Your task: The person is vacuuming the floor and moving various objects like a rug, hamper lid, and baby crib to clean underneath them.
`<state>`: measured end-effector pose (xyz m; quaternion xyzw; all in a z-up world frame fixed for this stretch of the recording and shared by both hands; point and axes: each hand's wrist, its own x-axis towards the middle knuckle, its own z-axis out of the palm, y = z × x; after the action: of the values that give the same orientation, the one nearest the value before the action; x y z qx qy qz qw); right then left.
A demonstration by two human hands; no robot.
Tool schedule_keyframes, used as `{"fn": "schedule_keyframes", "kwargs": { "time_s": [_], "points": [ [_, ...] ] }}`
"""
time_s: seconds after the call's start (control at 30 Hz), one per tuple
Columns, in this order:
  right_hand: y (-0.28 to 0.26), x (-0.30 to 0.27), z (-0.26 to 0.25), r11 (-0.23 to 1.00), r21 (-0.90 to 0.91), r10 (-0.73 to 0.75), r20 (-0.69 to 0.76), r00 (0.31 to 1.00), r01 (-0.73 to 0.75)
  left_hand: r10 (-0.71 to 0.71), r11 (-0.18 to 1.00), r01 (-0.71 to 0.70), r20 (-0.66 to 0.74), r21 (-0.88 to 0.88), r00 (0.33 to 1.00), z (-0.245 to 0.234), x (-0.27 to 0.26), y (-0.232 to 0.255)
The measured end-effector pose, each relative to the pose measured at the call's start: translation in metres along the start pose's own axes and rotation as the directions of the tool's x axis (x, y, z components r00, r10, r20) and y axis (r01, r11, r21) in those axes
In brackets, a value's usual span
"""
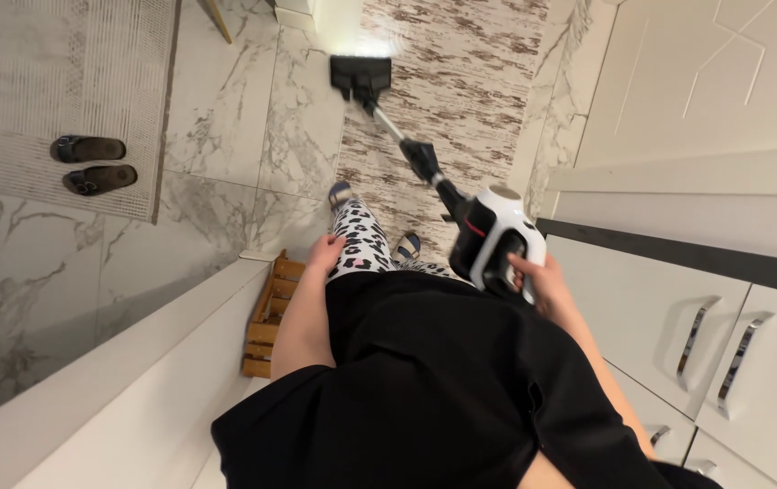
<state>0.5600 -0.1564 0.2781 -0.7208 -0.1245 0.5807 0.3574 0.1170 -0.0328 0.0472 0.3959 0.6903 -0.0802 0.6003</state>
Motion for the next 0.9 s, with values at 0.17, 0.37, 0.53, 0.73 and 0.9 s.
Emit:
{"fn": "schedule_keyframes", "kwargs": {
  "time_s": [0.17, 0.37, 0.53, 0.73, 0.9],
  "points": [
    [-0.032, 0.048, 0.072, 0.999, 0.036, 0.004, -0.020, 1.000, -0.004, 0.081, 0.997, -0.081, 0.035, -0.018, 0.996, 0.000, 0.041, 0.001],
    [-0.097, 0.099, 0.144, 0.998, 0.018, -0.059, -0.015, 0.998, 0.059, 0.164, 0.978, -0.169, 0.047, 0.119, 0.985, -0.056, 0.067, 0.027],
    [-0.137, 0.161, 0.201, 0.989, 0.127, -0.081, -0.006, 0.997, 0.081, 0.173, 0.981, -0.168, -0.037, 0.098, 0.984, -0.136, 0.113, 0.068],
    [-0.206, 0.228, 0.253, 0.982, 0.133, -0.130, -0.028, 0.991, 0.133, 0.231, 0.965, -0.247, -0.170, -0.084, 0.958, -0.211, 0.153, 0.108],
    [-0.256, 0.250, 0.223, 0.939, -0.271, -0.248, -0.107, 0.963, 0.211, 0.206, 0.976, -0.214, -0.147, -0.034, 0.967, -0.235, 0.166, 0.127]
  ]
}}
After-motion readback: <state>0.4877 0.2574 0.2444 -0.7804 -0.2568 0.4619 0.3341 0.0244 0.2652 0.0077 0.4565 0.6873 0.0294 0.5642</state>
